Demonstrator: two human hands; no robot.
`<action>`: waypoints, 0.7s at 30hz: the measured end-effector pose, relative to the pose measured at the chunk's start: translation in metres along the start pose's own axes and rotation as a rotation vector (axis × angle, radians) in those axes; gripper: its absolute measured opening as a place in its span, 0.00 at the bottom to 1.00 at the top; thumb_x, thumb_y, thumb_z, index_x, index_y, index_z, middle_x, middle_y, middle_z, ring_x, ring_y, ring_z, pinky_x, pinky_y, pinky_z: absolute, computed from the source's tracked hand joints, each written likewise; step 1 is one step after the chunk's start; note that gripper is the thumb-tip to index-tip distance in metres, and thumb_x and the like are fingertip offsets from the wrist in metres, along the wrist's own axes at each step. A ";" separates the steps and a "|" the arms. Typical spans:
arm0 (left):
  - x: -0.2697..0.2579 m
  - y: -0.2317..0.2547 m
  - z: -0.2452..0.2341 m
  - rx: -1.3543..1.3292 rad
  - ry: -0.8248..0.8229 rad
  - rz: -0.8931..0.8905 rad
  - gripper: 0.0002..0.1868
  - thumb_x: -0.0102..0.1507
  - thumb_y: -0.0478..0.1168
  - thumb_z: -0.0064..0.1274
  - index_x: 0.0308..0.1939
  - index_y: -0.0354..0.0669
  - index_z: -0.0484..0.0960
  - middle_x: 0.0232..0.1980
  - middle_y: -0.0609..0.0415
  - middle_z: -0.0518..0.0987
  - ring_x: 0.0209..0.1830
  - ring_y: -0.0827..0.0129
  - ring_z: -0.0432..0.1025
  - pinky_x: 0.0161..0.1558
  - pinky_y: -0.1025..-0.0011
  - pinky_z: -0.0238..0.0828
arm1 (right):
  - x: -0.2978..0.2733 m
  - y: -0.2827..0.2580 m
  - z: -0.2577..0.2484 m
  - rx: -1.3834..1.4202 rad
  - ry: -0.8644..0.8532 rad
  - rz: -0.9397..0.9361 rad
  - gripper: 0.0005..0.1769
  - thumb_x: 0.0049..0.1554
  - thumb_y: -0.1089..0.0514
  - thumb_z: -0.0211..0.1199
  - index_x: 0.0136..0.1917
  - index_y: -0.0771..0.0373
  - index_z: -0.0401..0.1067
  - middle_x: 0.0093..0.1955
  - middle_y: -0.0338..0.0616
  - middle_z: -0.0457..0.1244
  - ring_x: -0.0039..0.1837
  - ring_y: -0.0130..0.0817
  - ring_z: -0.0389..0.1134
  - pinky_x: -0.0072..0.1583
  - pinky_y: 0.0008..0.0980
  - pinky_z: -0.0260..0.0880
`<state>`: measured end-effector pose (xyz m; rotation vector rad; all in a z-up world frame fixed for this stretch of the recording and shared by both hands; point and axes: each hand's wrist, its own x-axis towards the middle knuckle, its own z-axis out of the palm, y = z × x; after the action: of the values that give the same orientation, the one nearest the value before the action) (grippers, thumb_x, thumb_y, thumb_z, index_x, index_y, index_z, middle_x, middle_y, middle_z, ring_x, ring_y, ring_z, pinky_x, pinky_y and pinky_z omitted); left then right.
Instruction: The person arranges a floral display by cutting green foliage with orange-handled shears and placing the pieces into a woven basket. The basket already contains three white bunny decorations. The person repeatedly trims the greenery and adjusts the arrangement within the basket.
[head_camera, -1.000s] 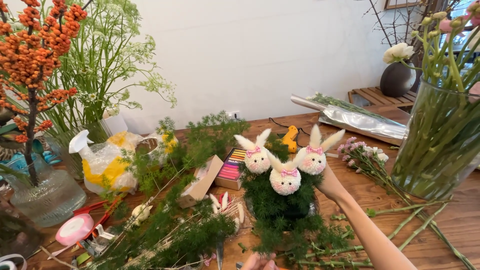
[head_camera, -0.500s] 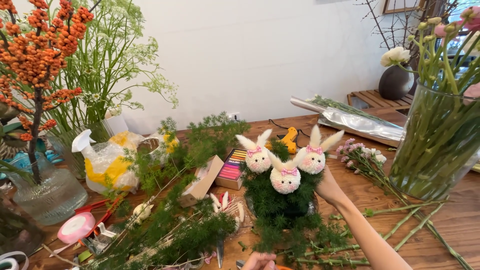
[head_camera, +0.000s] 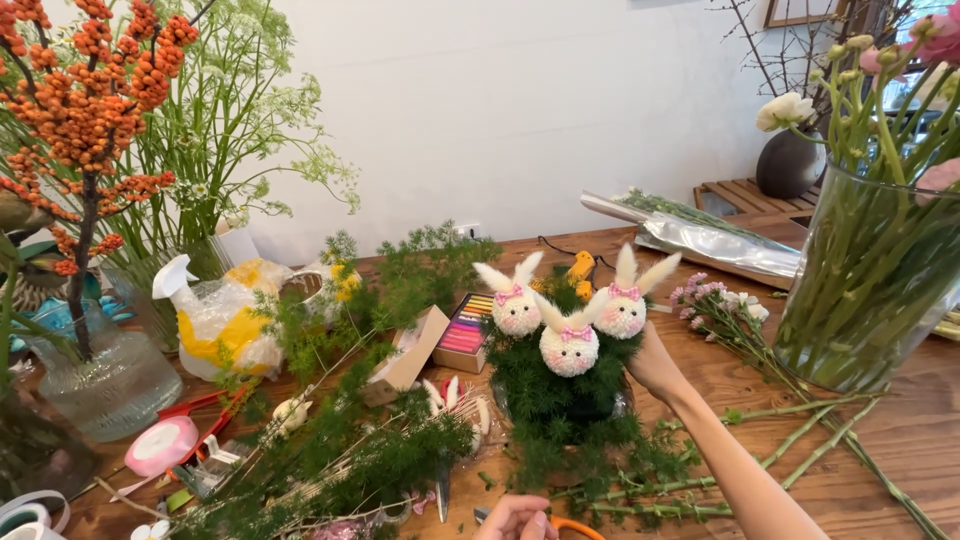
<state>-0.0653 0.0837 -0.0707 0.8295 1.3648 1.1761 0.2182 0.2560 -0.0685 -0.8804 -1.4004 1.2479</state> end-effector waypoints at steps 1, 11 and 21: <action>-0.005 0.004 0.002 -0.021 0.021 -0.015 0.11 0.65 0.38 0.55 0.50 0.42 0.86 0.40 0.53 0.89 0.32 0.70 0.80 0.44 0.77 0.81 | 0.000 0.001 0.001 -0.002 -0.001 0.000 0.27 0.53 0.75 0.51 0.66 0.67 0.67 0.64 0.54 0.66 0.56 0.38 0.66 0.59 0.37 0.68; -0.038 0.035 0.020 -0.027 0.194 -0.029 0.08 0.63 0.36 0.58 0.44 0.40 0.90 0.32 0.51 0.88 0.27 0.68 0.79 0.37 0.76 0.79 | 0.083 -0.080 0.084 -0.018 -0.004 0.023 0.28 0.52 0.77 0.50 0.65 0.68 0.68 0.63 0.54 0.66 0.56 0.38 0.66 0.59 0.37 0.68; -0.046 0.041 0.022 -0.072 0.201 0.017 0.08 0.63 0.34 0.57 0.43 0.36 0.89 0.31 0.47 0.87 0.27 0.64 0.79 0.38 0.73 0.79 | 0.077 -0.075 0.075 -0.031 0.014 0.029 0.28 0.51 0.78 0.50 0.65 0.69 0.68 0.63 0.55 0.66 0.56 0.38 0.66 0.59 0.36 0.68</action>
<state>-0.0425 0.0547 -0.0166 0.6872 1.4711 1.3426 0.1364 0.2970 0.0248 -0.9324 -1.4033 1.2427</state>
